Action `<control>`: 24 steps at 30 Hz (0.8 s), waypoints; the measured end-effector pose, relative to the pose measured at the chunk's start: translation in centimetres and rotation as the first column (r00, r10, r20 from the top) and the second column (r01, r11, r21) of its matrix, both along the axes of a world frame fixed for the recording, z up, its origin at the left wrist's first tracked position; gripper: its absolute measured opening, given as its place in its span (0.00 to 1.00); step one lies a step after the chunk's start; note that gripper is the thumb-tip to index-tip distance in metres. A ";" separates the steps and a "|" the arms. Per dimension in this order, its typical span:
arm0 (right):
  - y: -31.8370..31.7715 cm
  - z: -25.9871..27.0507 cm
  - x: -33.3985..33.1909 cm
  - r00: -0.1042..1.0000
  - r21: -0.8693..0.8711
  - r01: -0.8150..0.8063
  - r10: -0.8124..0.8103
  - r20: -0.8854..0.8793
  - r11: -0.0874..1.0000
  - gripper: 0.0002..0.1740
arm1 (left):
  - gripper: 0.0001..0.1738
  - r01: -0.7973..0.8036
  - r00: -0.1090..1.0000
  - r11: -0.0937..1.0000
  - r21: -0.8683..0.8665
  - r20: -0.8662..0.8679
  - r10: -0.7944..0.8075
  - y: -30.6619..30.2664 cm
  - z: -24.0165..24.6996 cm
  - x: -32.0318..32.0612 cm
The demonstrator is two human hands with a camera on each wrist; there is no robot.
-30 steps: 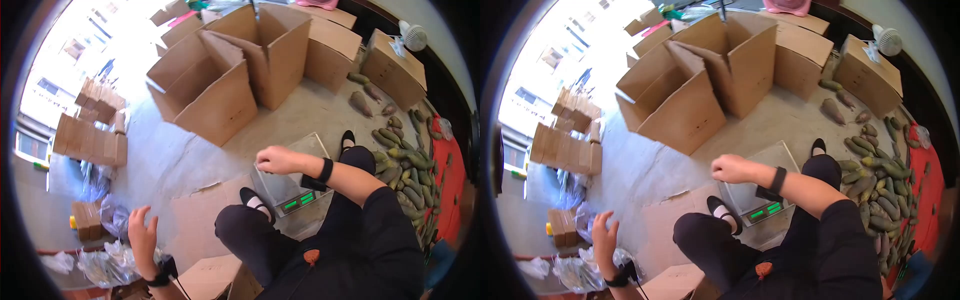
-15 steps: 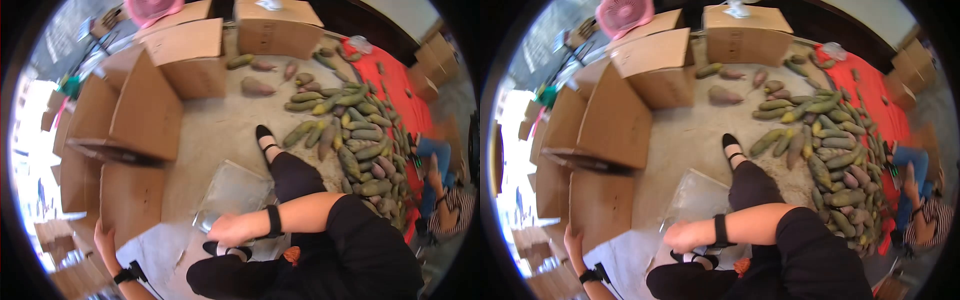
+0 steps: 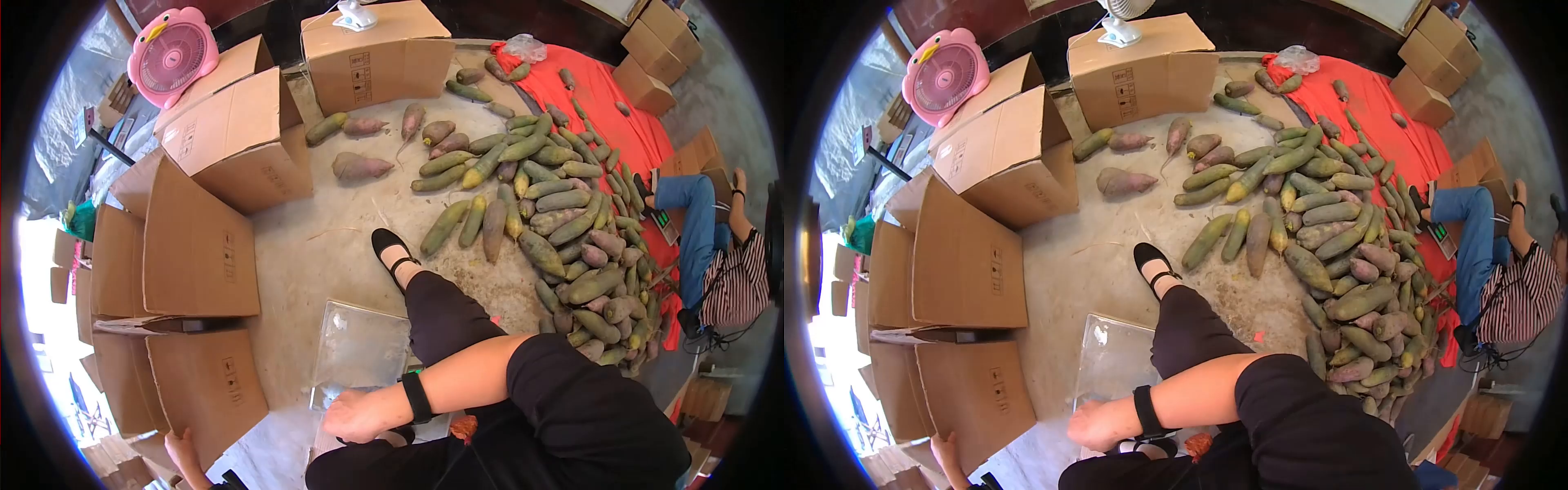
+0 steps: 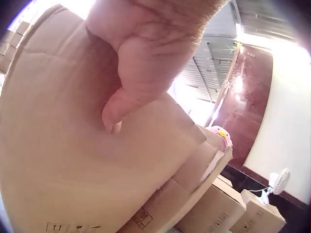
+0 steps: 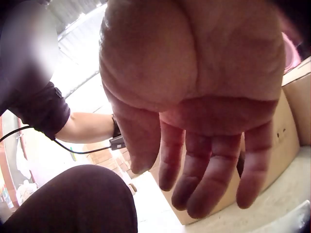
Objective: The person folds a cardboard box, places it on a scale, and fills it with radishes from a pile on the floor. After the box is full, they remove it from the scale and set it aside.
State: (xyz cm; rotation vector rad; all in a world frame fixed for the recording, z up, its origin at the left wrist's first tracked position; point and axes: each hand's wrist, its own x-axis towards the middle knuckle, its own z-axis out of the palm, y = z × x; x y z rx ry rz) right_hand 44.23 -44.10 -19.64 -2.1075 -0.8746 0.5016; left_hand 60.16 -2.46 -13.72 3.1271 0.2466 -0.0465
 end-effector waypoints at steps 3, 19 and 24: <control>0.4 -0.4 0.1 0.998 0.021 0.037 -0.038 0.052 0.999 0.07 | 0.18 0.044 0.998 0.998 -0.048 -0.053 -0.046 0.1 -0.7 -0.9; 2.3 0.2 2.3 0.998 -0.028 0.059 -0.059 0.000 0.998 0.09 | 0.27 -0.133 0.991 0.984 0.120 0.014 0.132 -6.9 9.5 -7.2; 3.0 0.3 2.6 0.993 -0.057 0.056 -0.061 -0.104 0.997 0.11 | 0.20 -0.120 0.992 0.987 -0.109 0.021 0.123 -3.9 9.3 -6.7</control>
